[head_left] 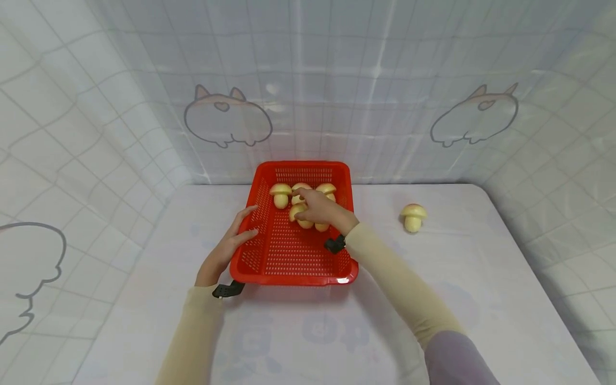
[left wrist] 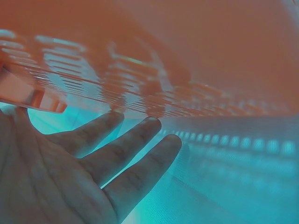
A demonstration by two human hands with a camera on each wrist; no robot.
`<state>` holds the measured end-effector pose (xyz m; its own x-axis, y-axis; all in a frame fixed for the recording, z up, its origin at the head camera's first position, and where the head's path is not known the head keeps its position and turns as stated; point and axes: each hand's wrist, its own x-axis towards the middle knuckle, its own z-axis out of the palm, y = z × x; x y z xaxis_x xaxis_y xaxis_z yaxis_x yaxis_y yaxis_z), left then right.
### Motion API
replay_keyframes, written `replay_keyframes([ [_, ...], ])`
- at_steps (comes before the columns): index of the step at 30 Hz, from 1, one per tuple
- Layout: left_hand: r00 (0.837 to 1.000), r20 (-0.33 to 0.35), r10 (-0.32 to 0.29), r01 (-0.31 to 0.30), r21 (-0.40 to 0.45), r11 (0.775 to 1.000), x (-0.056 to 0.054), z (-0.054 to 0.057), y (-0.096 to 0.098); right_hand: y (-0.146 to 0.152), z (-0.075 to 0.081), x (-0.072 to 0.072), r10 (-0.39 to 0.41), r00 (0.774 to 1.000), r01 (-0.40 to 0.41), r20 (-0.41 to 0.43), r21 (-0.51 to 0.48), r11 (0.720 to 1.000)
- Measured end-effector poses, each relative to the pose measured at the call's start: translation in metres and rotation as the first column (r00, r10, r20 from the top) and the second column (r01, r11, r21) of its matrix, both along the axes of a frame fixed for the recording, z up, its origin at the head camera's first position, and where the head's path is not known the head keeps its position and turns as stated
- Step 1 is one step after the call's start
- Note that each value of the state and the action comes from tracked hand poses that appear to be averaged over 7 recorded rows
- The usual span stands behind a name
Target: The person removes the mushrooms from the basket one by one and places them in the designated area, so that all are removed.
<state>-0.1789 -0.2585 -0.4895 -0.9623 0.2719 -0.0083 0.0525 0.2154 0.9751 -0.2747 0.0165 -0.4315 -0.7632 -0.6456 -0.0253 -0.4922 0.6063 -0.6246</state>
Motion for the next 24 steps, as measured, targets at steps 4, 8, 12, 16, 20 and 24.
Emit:
replay_keyframes([
  [4,1.0,0.005,0.003,-0.003,0.006,1.0,-0.0004,-0.0014,0.0001,-0.0056,-0.0037,-0.0017,0.018,1.0,-0.018,-0.008,0.021,1.0],
  [8,1.0,0.008,0.002,-0.002,0.019,1.0,-0.0006,-0.002,0.0005,-0.008,-0.0046,-0.0021,0.031,0.999,-0.031,-0.006,0.049,0.998],
  [12,1.0,0.01,0.001,-0.001,0.028,1.0,0.0,-0.0027,0.0005,-0.0096,-0.0051,-0.0036,0.042,0.999,-0.042,0.002,0.067,0.997],
  [16,1.0,0.01,0.0,0.0,0.031,1.0,-0.0003,-0.0031,0.0018,-0.0097,-0.0049,-0.0052,0.051,0.999,-0.05,-0.008,0.089,0.995],
  [20,1.0,0.005,-0.009,0.009,0.028,1.0,-0.0008,-0.0028,0.0032,-0.0097,-0.005,-0.0057,0.056,0.998,-0.055,-0.008,0.111,0.992],
  [24,1.0,0.004,-0.015,0.015,0.026,1.0,-0.0013,-0.001,0.0042,-0.0087,-0.0047,-0.0047,0.056,0.998,-0.054,-0.012,0.14,0.989],
])
